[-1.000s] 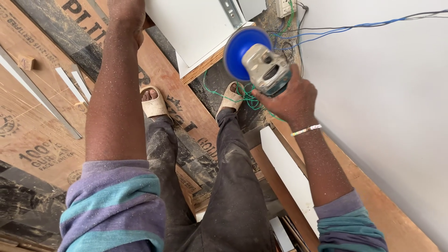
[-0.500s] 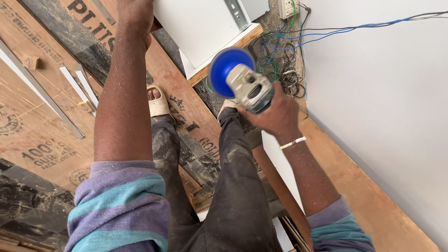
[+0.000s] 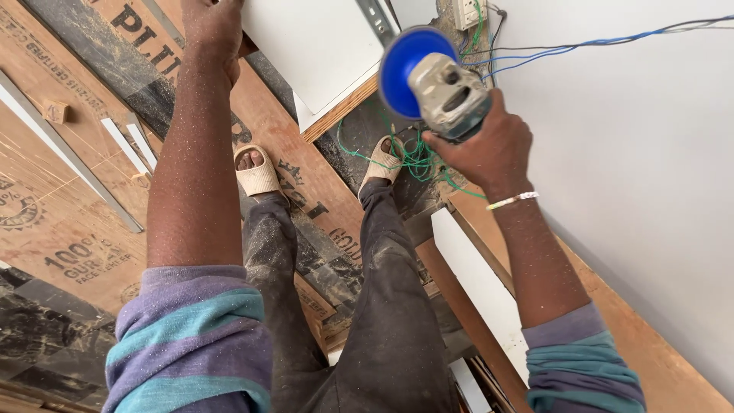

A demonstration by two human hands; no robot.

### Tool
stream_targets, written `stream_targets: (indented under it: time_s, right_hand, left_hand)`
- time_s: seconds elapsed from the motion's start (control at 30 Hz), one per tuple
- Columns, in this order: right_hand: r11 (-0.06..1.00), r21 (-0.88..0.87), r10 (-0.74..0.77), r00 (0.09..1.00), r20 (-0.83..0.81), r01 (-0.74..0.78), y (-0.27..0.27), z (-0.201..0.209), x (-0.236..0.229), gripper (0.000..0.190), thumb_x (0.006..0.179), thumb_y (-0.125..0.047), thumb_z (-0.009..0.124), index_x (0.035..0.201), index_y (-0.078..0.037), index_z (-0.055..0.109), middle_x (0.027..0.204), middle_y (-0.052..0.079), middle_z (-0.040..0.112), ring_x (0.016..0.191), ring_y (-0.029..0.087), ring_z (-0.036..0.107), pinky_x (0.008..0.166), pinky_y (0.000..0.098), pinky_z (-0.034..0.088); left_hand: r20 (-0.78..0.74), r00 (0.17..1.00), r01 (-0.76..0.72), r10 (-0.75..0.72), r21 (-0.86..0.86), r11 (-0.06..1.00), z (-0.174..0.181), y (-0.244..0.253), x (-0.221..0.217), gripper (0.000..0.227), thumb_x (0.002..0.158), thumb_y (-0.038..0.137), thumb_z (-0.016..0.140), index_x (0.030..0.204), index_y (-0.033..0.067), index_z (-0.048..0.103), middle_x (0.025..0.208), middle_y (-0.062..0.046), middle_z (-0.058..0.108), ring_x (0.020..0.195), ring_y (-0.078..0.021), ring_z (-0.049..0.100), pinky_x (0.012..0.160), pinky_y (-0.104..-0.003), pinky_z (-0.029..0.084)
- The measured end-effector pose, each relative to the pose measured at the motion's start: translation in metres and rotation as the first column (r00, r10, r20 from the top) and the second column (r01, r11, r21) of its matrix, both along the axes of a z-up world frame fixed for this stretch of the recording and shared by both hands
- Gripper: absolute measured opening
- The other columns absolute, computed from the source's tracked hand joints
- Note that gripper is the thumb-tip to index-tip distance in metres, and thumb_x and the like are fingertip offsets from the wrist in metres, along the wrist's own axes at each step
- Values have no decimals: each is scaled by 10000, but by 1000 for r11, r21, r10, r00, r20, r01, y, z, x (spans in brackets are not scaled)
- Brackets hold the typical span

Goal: Using an angle grinder with a sanding disc to polish and smooth the edges of a wooden drawer or cabinet component.

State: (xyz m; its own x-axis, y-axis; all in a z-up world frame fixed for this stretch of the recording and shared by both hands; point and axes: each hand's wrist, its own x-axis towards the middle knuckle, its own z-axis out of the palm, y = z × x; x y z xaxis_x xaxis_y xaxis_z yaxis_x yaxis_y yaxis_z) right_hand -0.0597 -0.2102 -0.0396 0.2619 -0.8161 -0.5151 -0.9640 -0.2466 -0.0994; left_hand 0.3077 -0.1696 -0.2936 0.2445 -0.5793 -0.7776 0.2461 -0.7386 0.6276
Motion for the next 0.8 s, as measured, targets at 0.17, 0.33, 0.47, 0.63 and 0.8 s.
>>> stream_targets:
  time_s: [0.17, 0.33, 0.47, 0.63, 0.8]
  right_hand:
    - [994, 90, -60, 996, -59, 66, 5, 6, -10, 921, 753, -766, 843, 1159, 9, 552, 798, 127, 708, 650, 277, 747, 637, 399, 623]
    - [982, 175, -55, 993, -108, 74, 25, 29, 19, 884, 650, -751, 866, 1101, -36, 608, 814, 144, 739, 746, 321, 748, 666, 449, 617]
    - [915, 239, -363, 922, 132, 326, 67, 52, -8, 991, 655, -696, 847, 1287, 18, 573, 954, 150, 767, 835, 269, 778, 750, 405, 639]
    - [632, 359, -775, 569, 276, 686, 143, 82, -56, 606, 724, -270, 917, 1215, -14, 671, 1109, 110, 763, 973, 196, 722, 849, 338, 583]
    - [361, 468, -932, 291, 217, 807, 185, 92, -90, 577, 731, -186, 880, 1221, 9, 645, 1013, 120, 743, 845, 211, 722, 731, 344, 597]
  left_hand:
    - [-39, 995, -88, 88, -15, 996, 27, -10, -2, 641, 991, 371, 676, 1386, 9, 323, 1293, -242, 584, 1140, -378, 753, 922, -602, 610]
    - [4, 998, -61, 61, 46, 997, 21, -11, 5, 596, 1025, 337, 665, 1460, 9, 423, 1347, -287, 674, 1159, -399, 726, 1025, -608, 540]
    - [-128, 987, -99, 100, 10, 995, 32, -32, 15, 658, 953, 326, 717, 1443, -32, 463, 1372, -314, 659, 1218, -430, 691, 977, -584, 589]
    - [-25, 872, -481, 489, 146, 865, -1, -56, 4, 1152, 848, 422, 861, 1537, 29, 26, 1498, -345, 241, 1382, -483, 403, 1108, -630, 470]
    - [-81, 752, -656, 654, -8, 754, 4, -38, -21, 1147, 754, 531, 843, 1463, -85, 185, 1496, -382, 366, 1374, -516, 461, 1085, -670, 498]
